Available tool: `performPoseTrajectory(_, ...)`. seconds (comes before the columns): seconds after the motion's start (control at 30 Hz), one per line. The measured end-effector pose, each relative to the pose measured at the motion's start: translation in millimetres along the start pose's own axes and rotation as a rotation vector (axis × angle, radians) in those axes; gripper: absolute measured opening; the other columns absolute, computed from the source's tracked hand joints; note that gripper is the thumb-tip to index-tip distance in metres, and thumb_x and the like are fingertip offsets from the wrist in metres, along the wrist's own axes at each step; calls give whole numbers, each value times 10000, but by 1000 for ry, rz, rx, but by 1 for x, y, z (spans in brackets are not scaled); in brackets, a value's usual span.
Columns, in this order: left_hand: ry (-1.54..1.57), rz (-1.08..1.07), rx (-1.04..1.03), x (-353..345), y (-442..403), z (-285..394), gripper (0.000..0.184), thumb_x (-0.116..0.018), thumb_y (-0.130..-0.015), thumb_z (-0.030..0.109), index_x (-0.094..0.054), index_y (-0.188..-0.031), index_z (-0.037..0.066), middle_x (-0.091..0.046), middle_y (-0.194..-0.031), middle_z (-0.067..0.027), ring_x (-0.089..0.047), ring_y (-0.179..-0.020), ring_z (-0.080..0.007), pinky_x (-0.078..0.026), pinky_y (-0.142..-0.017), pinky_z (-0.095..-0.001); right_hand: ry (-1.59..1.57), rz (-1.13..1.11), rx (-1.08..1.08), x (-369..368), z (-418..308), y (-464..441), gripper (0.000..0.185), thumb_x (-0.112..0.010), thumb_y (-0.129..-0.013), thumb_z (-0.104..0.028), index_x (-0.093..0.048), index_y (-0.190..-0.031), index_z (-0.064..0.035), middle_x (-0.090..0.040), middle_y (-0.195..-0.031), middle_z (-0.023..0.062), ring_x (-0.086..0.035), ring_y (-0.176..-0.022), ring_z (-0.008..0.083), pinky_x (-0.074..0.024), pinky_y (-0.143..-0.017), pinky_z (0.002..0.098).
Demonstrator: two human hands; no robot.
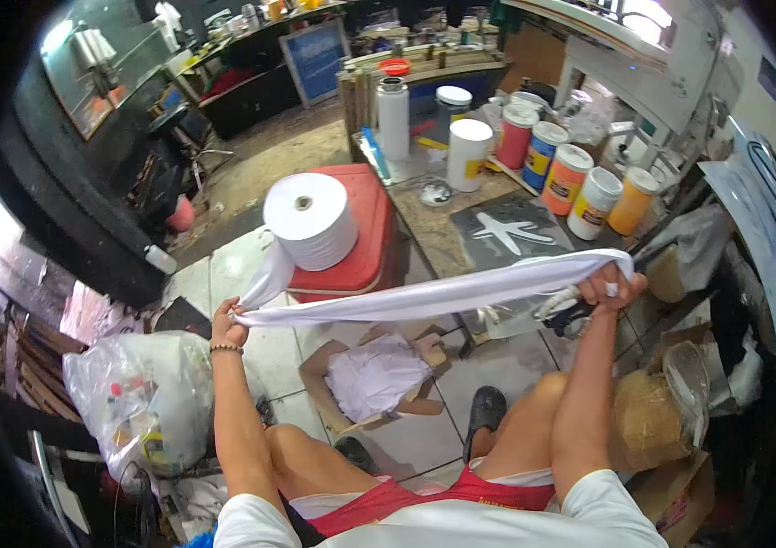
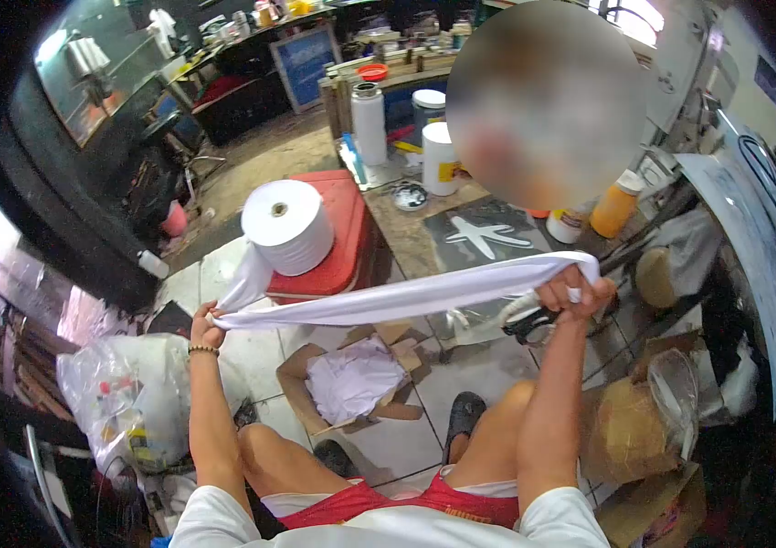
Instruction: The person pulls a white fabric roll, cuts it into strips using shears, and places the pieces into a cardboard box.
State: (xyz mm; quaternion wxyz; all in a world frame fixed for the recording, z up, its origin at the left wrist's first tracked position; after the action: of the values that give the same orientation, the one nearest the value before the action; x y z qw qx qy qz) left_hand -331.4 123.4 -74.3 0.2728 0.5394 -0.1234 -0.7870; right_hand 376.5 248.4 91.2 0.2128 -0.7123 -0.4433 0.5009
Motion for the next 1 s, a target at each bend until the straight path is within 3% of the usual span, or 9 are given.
performPoseTrajectory(0.17, -327, 234, -267, -13, 28, 27, 169, -601, -906, 112, -486, -792, 64, -452, -595, -6, -424, -441, -105, -401, -418, -219, -85, 113, 147, 1, -8, -2, 322, -593, -850, -309, -574, -608, -98, -433, -611, -1, -361, -429, 127, -320, -414, 312)
performPoseTrajectory(0.23, -352, 88, 132, -48, 22, 58, 141, -570, -954, 146, -541, -842, 65, -501, -632, -23, -396, -428, -104, -396, -412, -225, -101, 195, 159, 1, -3, -6, 326, -609, -850, -308, -557, -603, -102, -428, -611, 0, -361, -427, 123, -324, -408, 307)
performPoseTrajectory(0.37, -622, -197, -203, -146, -75, 144, 169, -575, -968, 218, -629, -859, 100, -572, -685, 20, -492, -525, -103, -407, -454, -223, 98, 438, -60, 4, 21, -16, 362, -606, -832, -347, -484, -621, -79, -380, -590, 12, -351, -431, 135, -308, -425, 311)
performPoseTrajectory(0.43, -821, -261, -429, -249, -57, 122, 191, -607, -945, 140, -676, -1083, 26, -693, -895, -62, -596, -680, -139, -493, -575, -273, 147, 397, -204, 1, 34, -21, 372, -625, -848, -354, -499, -648, -67, -420, -603, 18, -369, -435, 123, -322, -431, 294)
performPoseTrajectory(0.5, -1008, -190, -699, -329, -29, 76, 417, -546, -957, 60, -499, -1366, 1, -686, -1156, -123, -659, -881, -189, -570, -727, -349, 262, 490, -347, -2, 43, -22, 356, -637, -871, -339, -540, -700, -42, -465, -618, 23, -386, -441, 104, -339, -436, 279)
performPoseTrajectory(0.63, -1171, -662, -788, -410, -22, -37, 329, -554, -957, 60, -557, -1282, 10, -699, -1140, -114, -673, -820, -158, -562, -695, -263, 458, 793, -542, 6, 65, -22, 326, -658, -906, -314, -618, -805, -6, -481, -597, 4, -406, -426, 85, -349, -405, 265)
performPoseTrajectory(0.77, -946, -862, -418, -395, 75, -173, 389, -580, -972, 105, -484, -1333, -7, -658, -1151, -155, -698, -911, -235, -594, -737, -332, 536, 718, -577, -2, 102, -38, 460, -660, -922, -375, -639, -1076, 58, -454, -597, -6, -434, -469, 86, -361, -415, 243)
performPoseTrajectory(0.87, -759, -909, -191, -367, 147, -234, 516, -556, -993, 123, -354, -1431, -61, -599, -1232, -151, -591, -1170, -227, -500, -964, -330, 518, 766, -523, -9, 142, -39, 479, -694, -906, -384, -627, -1172, 9, -439, -677, -33, -436, -525, 68, -370, -433, 236)
performPoseTrajectory(1.0, -1195, -1010, -524, -326, 194, -261, 584, -471, -1044, 256, -267, -1489, -62, -451, -1447, -185, -481, -1276, -198, -376, -1082, -328, 497, 649, -393, -60, 178, -53, 448, -728, -888, -346, -631, -1180, -20, -462, -700, -44, -469, -565, 68, -382, -461, 222)
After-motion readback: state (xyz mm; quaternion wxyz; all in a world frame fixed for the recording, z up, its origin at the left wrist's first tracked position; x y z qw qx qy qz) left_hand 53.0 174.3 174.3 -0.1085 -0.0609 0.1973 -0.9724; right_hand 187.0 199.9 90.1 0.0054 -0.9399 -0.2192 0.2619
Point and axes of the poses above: each hand's wrist, its own y-axis away from the middle knuckle, its own x-axis out of the back of the hand, z = x × y, the point moved 4 cm from there along -y, towards the middle knuckle
